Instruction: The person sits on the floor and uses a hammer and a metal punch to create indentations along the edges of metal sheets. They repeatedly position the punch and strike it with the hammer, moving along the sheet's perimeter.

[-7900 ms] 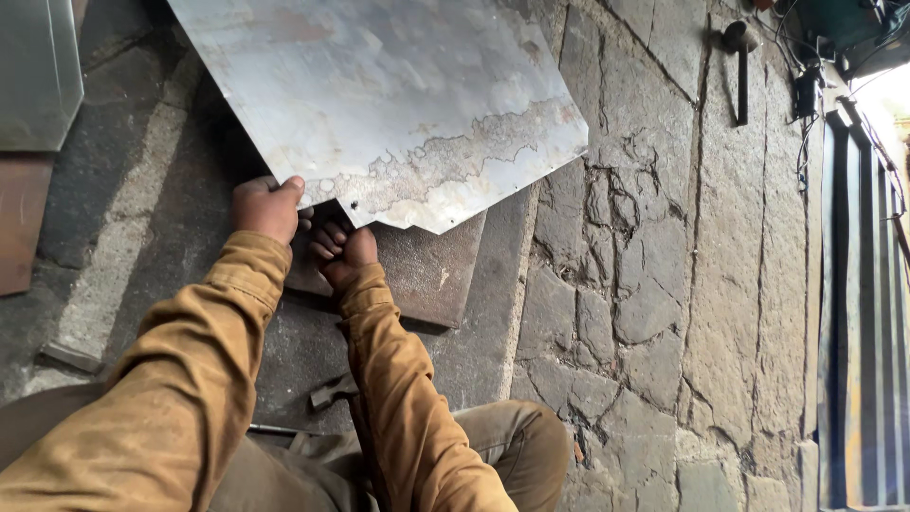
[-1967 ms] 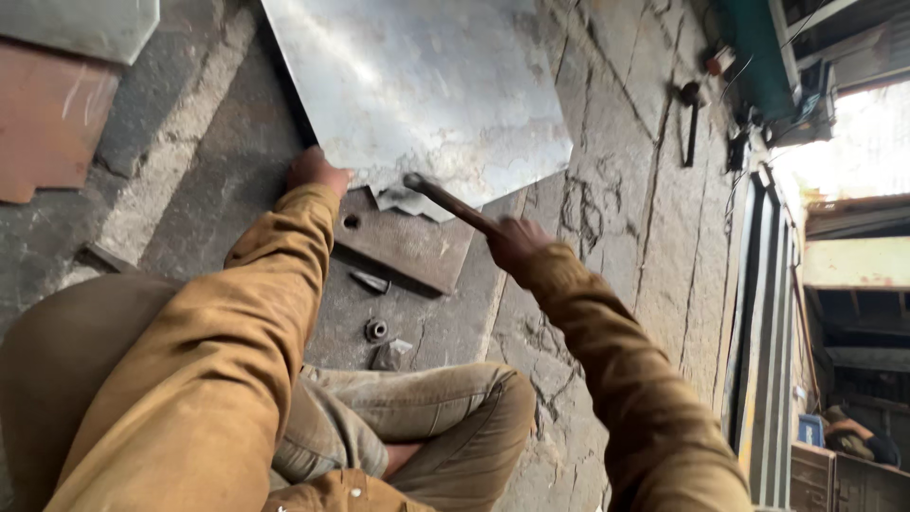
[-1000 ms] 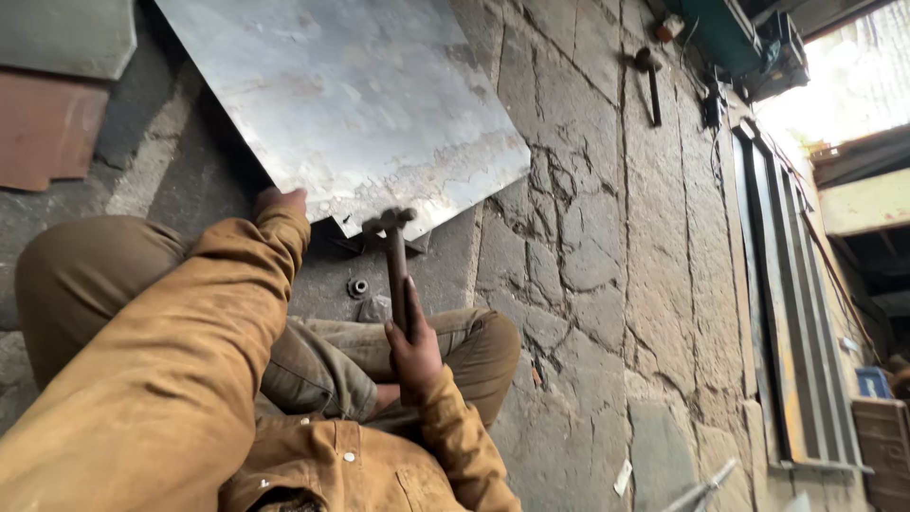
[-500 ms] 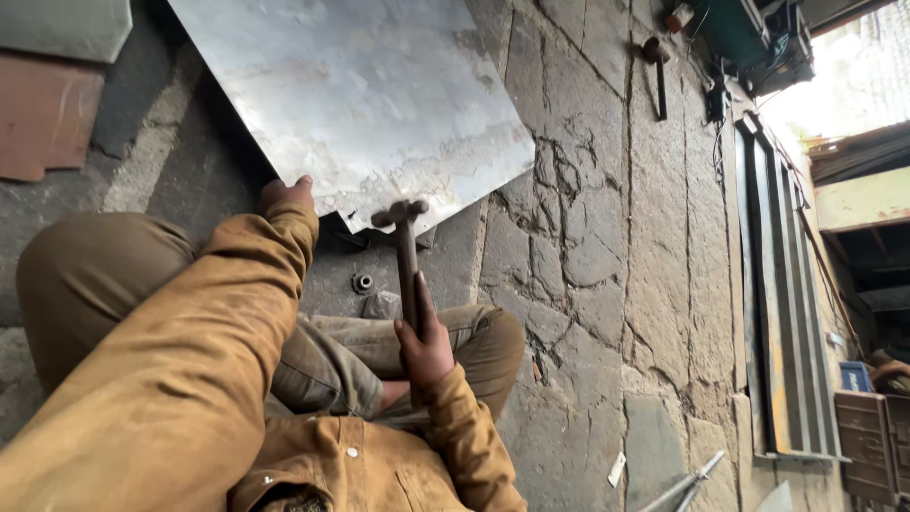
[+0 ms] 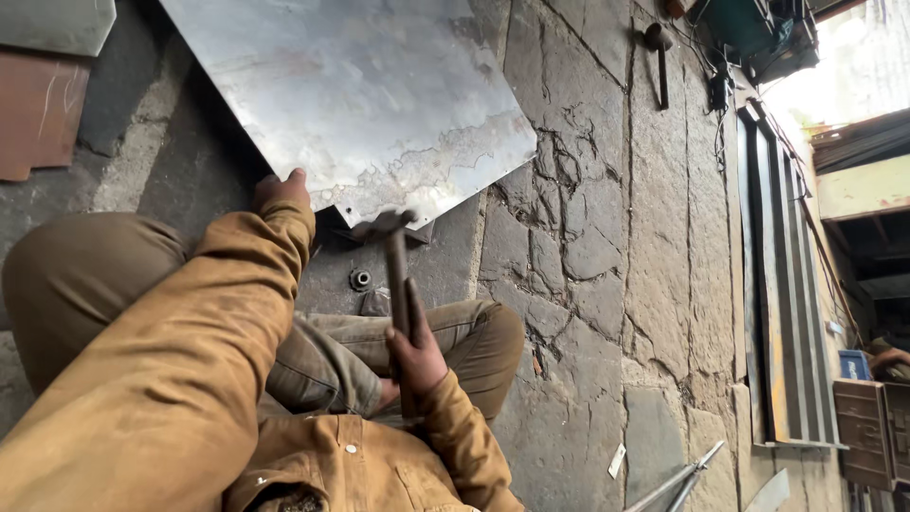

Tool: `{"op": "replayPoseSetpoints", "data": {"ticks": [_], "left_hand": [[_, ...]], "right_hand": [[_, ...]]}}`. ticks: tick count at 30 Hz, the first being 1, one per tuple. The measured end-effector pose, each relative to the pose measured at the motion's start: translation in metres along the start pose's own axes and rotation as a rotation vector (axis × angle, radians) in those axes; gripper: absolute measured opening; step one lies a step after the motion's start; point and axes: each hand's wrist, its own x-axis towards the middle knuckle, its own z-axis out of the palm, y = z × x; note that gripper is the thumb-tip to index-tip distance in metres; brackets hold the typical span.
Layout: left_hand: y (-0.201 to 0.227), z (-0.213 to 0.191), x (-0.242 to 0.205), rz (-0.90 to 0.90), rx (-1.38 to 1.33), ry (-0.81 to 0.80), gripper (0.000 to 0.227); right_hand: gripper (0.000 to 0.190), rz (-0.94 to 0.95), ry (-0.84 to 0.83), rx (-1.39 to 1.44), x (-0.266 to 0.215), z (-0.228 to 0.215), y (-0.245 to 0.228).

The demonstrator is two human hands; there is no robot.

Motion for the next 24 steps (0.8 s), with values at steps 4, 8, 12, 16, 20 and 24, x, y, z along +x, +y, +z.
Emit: {"op": "replayPoseSetpoints", "data": {"ticks": [4, 8, 12, 16, 20, 24], "left_hand": [[0.008, -0.006, -0.002, -0.135, 0.07, -0.016, 0.06], [0.008, -0.001, 0.004, -0.149, 0.023, 0.002, 0.066], [0.011, 0.002, 0.007, -0.17, -0.061, 0.078, 0.072], [0.008, 0.001, 0.008, -0.213, -0.089, 0.049, 0.074], [-0.003, 0.011, 0.022, -0.199, -0.08, 0.056, 0.077], [-0.011, 0.013, 0.036, -0.175, 0.025, 0.049, 0.092]], "right_hand": [[0.075, 0.711, -0.289, 0.722, -0.034, 0.009, 0.045], [0.043, 0.196, -0.678, -0.241, -0.018, -0.009, 0.123], [0.032, 0.455, -0.202, 0.172, 0.093, -0.081, 0.181], [0.076, 0.804, 0.382, 0.675, 0.194, -0.109, 0.205], [0.089, 0.899, 0.531, 0.935, 0.242, -0.105, 0.214], [0.082, 0.803, 0.324, 0.827, 0.276, -0.101, 0.217]]}}
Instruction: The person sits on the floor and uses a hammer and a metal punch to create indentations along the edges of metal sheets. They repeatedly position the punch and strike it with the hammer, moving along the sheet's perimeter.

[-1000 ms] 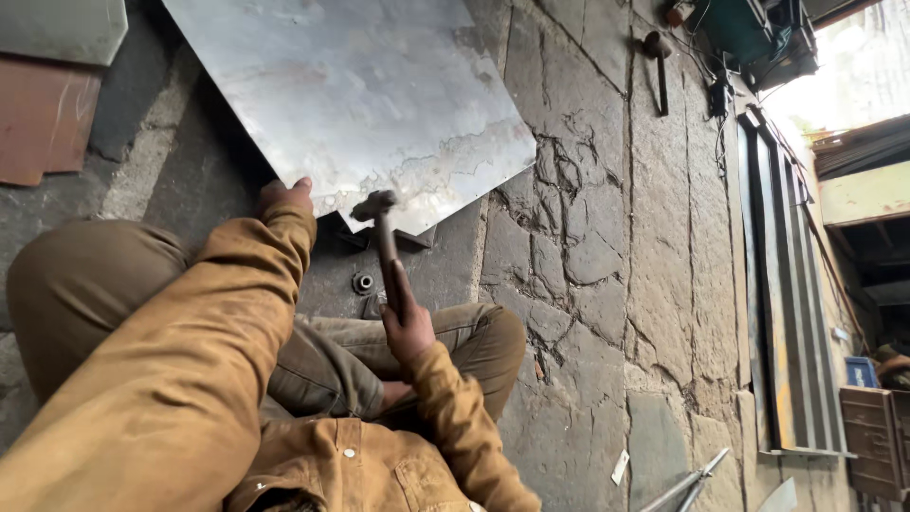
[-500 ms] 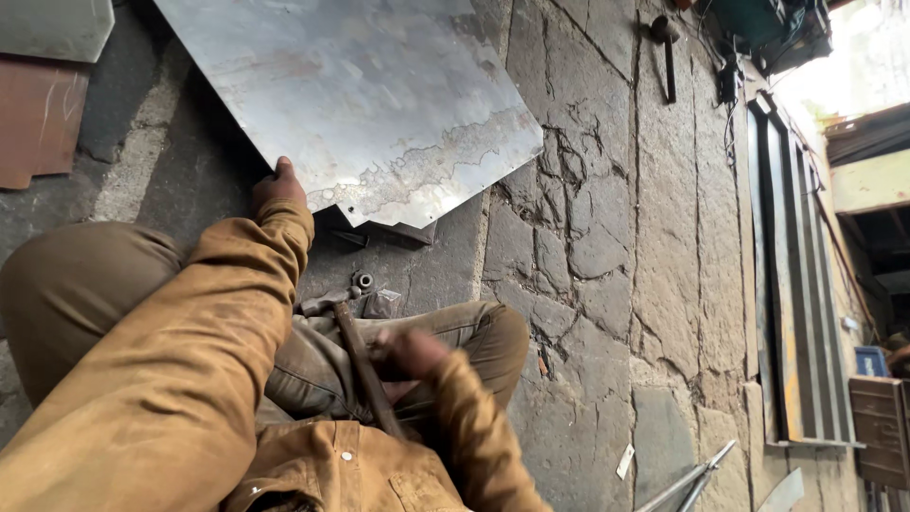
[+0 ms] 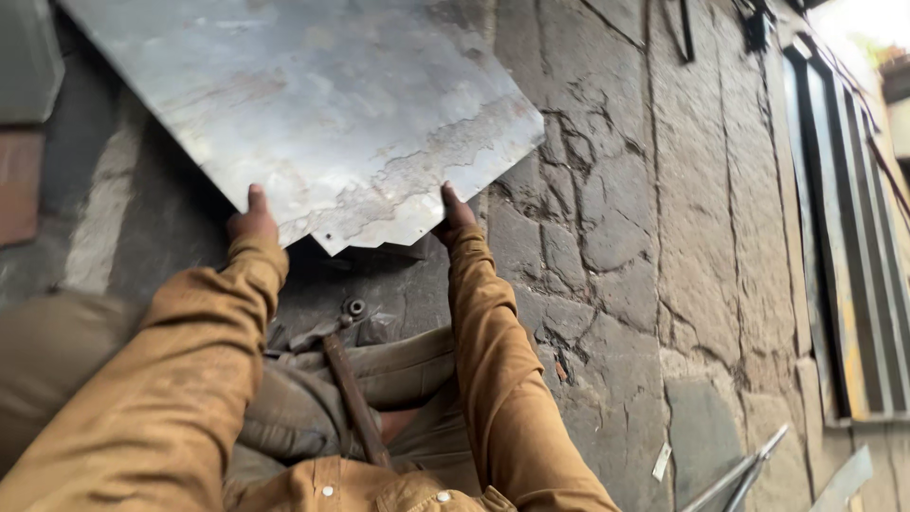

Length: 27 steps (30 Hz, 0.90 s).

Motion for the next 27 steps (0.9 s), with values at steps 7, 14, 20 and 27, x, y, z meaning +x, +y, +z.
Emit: {"op": "replayPoseSetpoints", "data": {"ticks": [7, 14, 20, 27], "left_hand": [[-0.028, -0.004, -0.034, 0.044, 0.097, -0.137, 0.099], [-0.033, 0.028, -0.052, 0.292, 0.35, -0.316, 0.103], [0.029, 0.157, -0.103, 0.348, 0.678, -0.413, 0.1], [0.047, 0.278, -0.146, 0.288, 0.541, -0.412, 0.046]], "right_hand": [[0.071, -0.311, 0.087, 0.123, -0.064, -0.035, -0.008], [0.052, -0.624, 0.409, 0.174, -0.15, -0.112, 0.03], [0.034, -0.715, 0.514, 0.507, -0.149, -0.185, 0.041], [0.057, -0.84, 0.912, 0.409, -0.121, -0.253, 0.064]]}}
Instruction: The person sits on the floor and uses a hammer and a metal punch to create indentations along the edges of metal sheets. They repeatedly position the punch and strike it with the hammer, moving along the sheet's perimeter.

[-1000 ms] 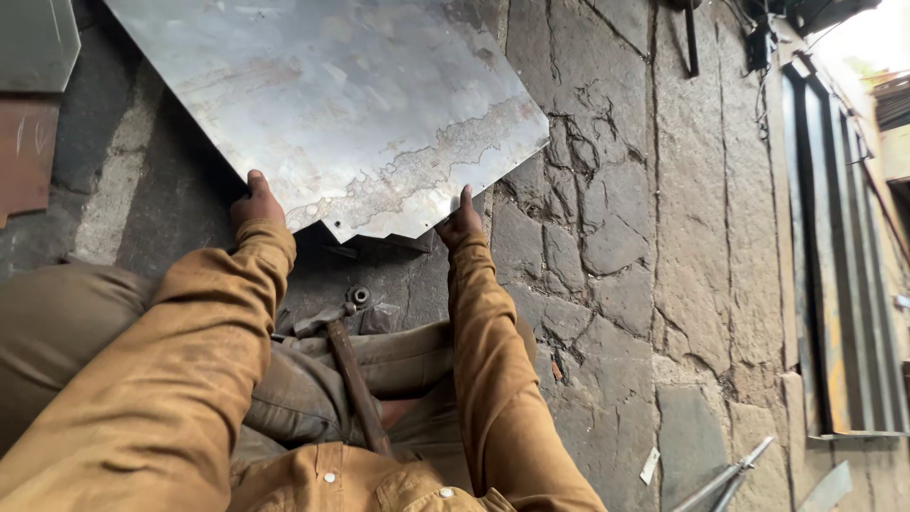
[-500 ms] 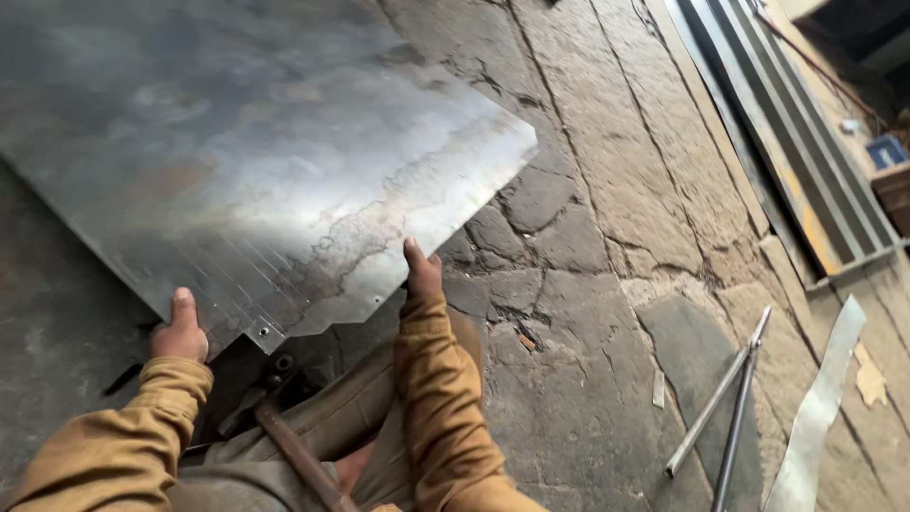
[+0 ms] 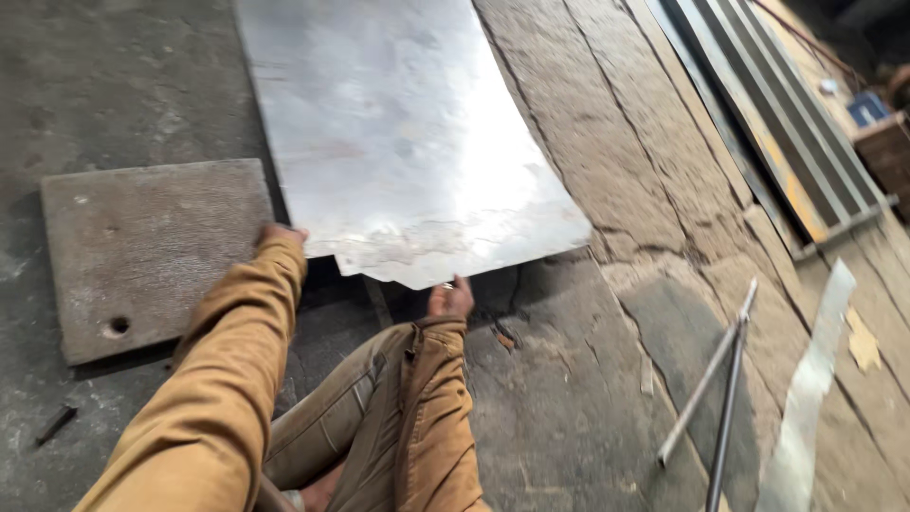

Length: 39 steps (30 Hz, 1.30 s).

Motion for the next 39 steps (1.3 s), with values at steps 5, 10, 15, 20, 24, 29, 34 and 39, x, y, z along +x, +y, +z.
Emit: {"op": "replayPoseSetpoints", "data": {"ticks": [5, 10, 15, 20, 24, 29, 34, 39], "left_hand": [[-0.052, -0.013, 0.0, 0.118, -0.335, -0.227, 0.021], [-0.112, -0.179, 0.045, 0.118, -0.055, -0.144, 0.027], [-0.197, -0.421, 0.102, -0.065, -0.393, 0.211, 0.037], [-0.274, -0.505, 0.119, -0.301, -1.046, 0.573, 0.051], [-0.296, -0.487, 0.131, -0.349, -1.268, 0.708, 0.063], [-0.268, -0.518, 0.148, -0.275, -1.147, 0.847, 0.078], [-0.212, -0.524, 0.098, -0.159, -1.166, 0.952, 0.055], [-0.189, -0.444, -0.026, 0.401, -1.234, 0.819, 0.028]], "right_hand": [[0.082, -0.877, 0.357, -0.676, 0.024, 0.032, 0.029], [0.043, -0.26, -0.678, -0.364, -0.015, 0.071, -0.002], [0.031, 0.14, -1.535, -1.261, -0.172, 0.084, -0.06], [0.083, -0.234, -2.21, -1.03, -0.307, 0.014, -0.067], [0.096, -0.443, -2.1, -0.821, -0.291, -0.025, -0.05], [0.083, -0.514, -1.826, -1.274, -0.241, 0.012, -0.052], [0.064, 0.169, -1.643, -0.954, -0.304, 0.119, -0.112], [0.056, 0.569, -1.511, -0.828, -0.44, 0.24, -0.135]]}}
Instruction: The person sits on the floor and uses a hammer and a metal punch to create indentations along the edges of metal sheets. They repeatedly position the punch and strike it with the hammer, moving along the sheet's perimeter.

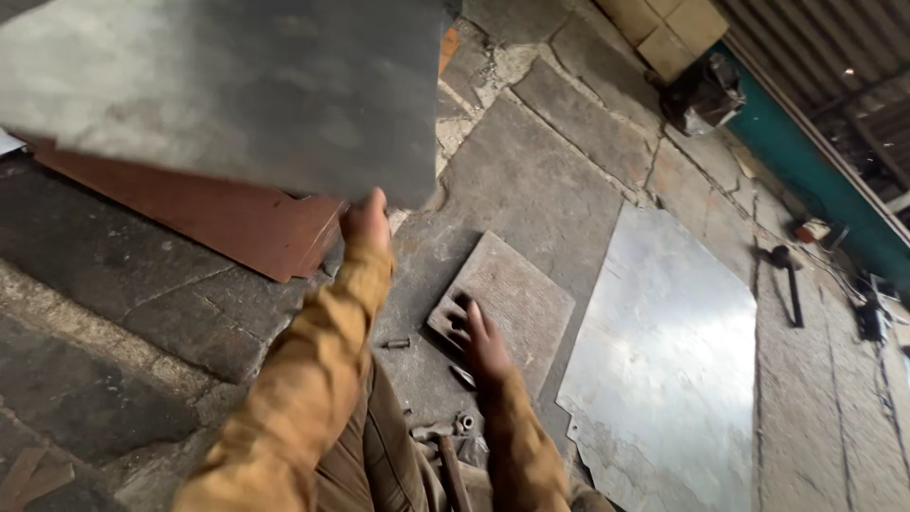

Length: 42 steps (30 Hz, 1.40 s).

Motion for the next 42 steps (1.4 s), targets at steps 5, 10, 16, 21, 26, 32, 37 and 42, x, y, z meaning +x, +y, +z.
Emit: {"op": "replayPoseSetpoints", "data": {"ticks": [5, 10, 16, 21, 26, 32, 37, 42], "left_hand": [[0.029, -0.086, -0.118, 0.152, 0.388, -0.439, 0.049], [0.087, -0.175, -0.193, -0.583, -0.134, -0.475, 0.071], [0.111, -0.191, -0.135, -0.463, -0.387, 0.075, 0.077], [0.073, -0.164, -0.092, -0.443, -0.297, -0.096, 0.033], [0.049, -0.147, -0.096, -0.569, -0.119, -0.355, 0.035], [-0.062, -0.042, -0.084, -0.871, -0.199, -0.12, 0.044], [-0.213, 0.046, -0.159, -0.885, -0.253, -0.495, 0.033], [-0.262, 0.08, -0.218, -1.081, 0.354, -0.719, 0.029]], "right_hand": [[0.073, -0.23, -0.273, 0.494, 0.056, 0.072, -0.004], [0.038, -0.11, 0.041, 0.472, 0.05, 0.065, 0.028], [0.036, -0.316, 0.073, 0.593, 0.055, 0.016, -0.035], [0.035, -0.373, 0.185, 0.628, 0.04, -0.059, -0.055], [0.035, -0.501, 0.233, 0.592, 0.015, -0.126, -0.037], [0.03, -0.522, 0.453, 0.618, 0.045, -0.205, 0.017], [0.023, -0.423, 0.618, 0.886, 0.078, -0.329, 0.132], [0.021, -0.321, 0.745, 1.023, 0.098, -0.394, 0.216]]}}
